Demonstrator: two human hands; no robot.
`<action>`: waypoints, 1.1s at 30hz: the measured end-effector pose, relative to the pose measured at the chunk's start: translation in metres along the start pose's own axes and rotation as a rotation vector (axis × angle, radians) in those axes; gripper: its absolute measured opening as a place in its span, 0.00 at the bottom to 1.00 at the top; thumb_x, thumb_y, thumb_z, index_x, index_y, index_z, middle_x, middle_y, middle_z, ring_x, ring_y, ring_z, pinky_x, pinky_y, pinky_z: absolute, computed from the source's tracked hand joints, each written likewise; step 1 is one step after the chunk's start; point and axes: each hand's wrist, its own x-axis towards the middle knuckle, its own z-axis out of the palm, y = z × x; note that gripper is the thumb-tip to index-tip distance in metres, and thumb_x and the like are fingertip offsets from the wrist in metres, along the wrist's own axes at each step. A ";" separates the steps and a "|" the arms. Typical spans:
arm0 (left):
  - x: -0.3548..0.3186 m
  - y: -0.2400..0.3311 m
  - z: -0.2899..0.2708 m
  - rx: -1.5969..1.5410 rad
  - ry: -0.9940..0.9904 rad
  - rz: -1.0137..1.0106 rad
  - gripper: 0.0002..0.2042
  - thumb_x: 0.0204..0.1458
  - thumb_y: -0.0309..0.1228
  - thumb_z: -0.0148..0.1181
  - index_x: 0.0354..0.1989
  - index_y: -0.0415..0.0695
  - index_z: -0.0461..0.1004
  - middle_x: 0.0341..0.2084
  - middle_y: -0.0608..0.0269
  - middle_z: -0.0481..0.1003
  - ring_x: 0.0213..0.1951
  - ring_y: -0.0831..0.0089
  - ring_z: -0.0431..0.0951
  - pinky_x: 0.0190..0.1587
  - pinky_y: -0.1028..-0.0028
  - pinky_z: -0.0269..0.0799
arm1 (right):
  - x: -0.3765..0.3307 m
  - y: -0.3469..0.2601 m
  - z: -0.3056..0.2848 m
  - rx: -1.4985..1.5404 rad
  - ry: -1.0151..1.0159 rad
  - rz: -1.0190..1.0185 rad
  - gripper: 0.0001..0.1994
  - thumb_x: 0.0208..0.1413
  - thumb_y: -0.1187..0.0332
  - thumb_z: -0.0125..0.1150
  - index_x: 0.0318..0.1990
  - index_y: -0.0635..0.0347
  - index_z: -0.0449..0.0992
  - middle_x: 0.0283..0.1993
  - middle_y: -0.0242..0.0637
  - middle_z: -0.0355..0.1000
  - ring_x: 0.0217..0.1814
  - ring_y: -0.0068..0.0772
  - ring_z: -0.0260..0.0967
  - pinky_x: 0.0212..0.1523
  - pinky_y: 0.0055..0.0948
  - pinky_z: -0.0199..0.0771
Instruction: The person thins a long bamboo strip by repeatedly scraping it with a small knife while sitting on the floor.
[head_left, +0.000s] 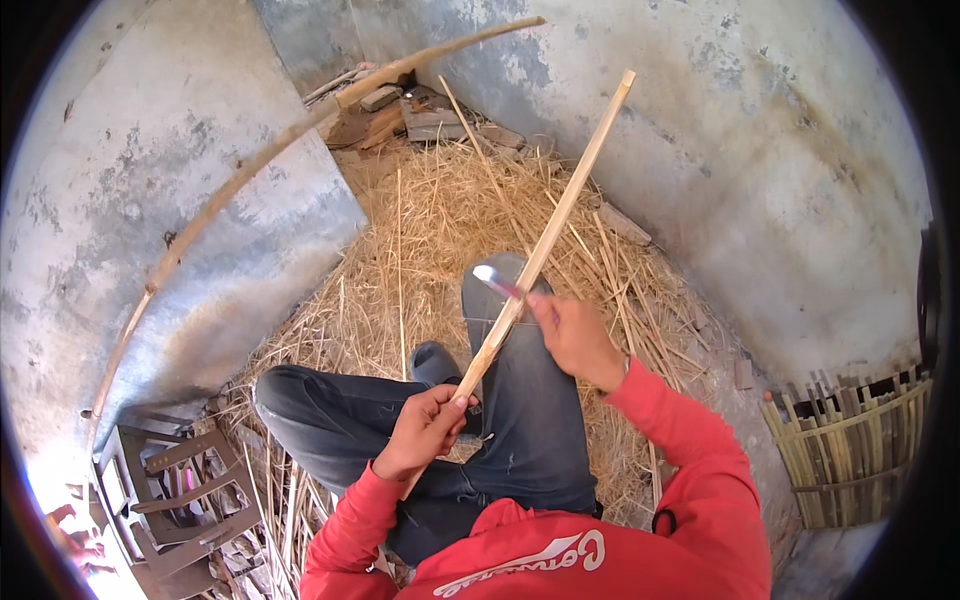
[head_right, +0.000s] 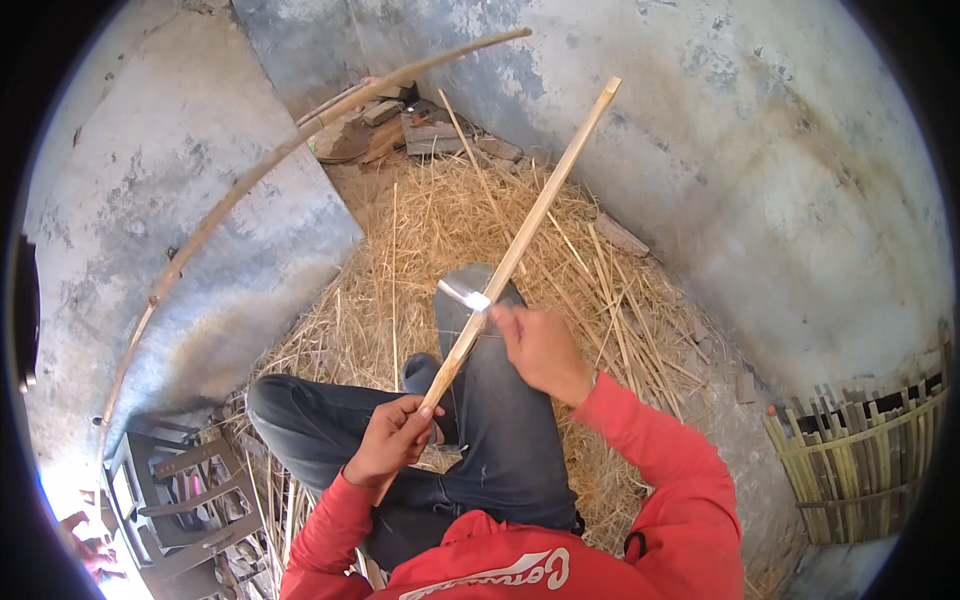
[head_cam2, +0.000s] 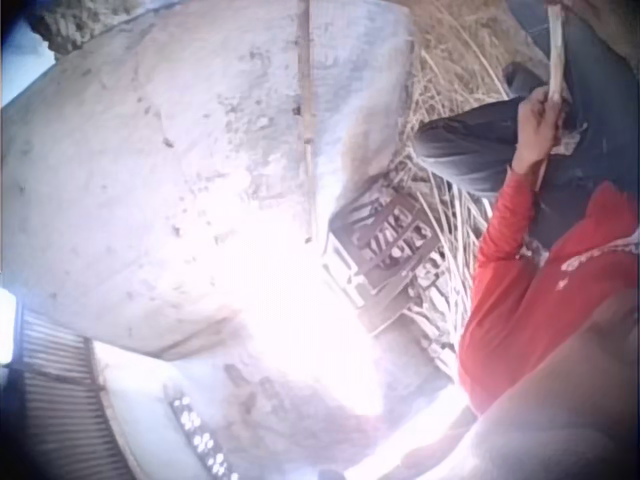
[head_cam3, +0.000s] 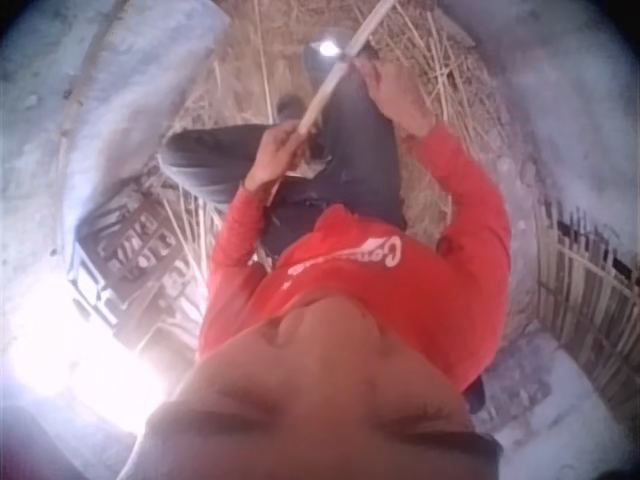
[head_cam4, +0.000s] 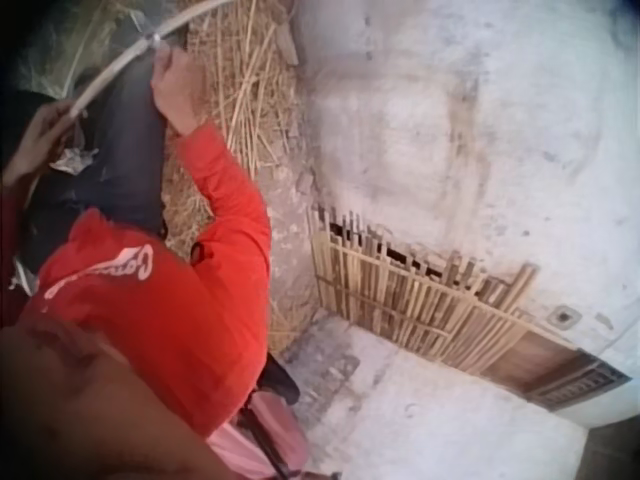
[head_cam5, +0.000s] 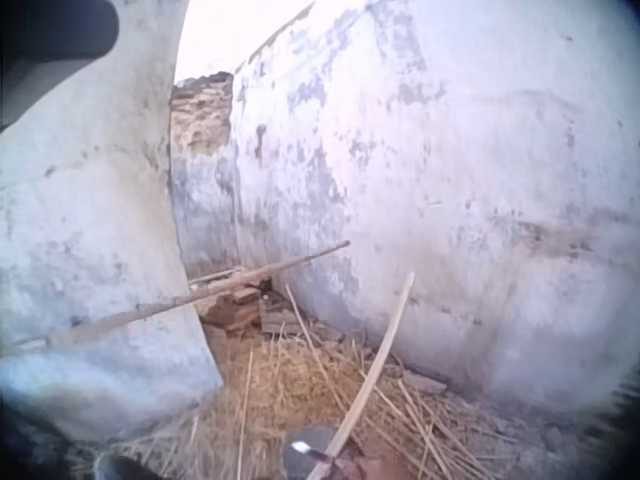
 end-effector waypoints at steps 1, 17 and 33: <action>0.000 0.000 -0.001 -0.012 -0.004 -0.023 0.12 0.72 0.34 0.50 0.49 0.37 0.75 0.19 0.74 0.63 0.16 0.88 0.57 0.17 0.82 0.52 | -0.003 -0.004 -0.010 -0.038 -0.090 0.015 0.29 0.72 0.51 0.49 0.24 0.67 0.75 0.15 0.52 0.63 0.16 0.50 0.62 0.23 0.49 0.61; 0.018 0.000 0.017 -0.023 0.016 0.010 0.13 0.72 0.37 0.50 0.50 0.40 0.74 0.21 0.75 0.63 0.17 0.88 0.57 0.19 0.82 0.53 | 0.027 0.029 -0.031 0.025 0.000 0.253 0.25 0.71 0.52 0.52 0.28 0.64 0.80 0.18 0.54 0.68 0.18 0.52 0.68 0.23 0.48 0.64; 0.019 0.008 0.022 -0.018 0.020 0.012 0.13 0.72 0.38 0.50 0.50 0.40 0.73 0.22 0.75 0.63 0.17 0.89 0.56 0.18 0.83 0.52 | 0.007 -0.007 -0.008 -0.010 -0.056 0.087 0.28 0.71 0.52 0.51 0.25 0.66 0.78 0.16 0.53 0.67 0.17 0.55 0.66 0.22 0.47 0.63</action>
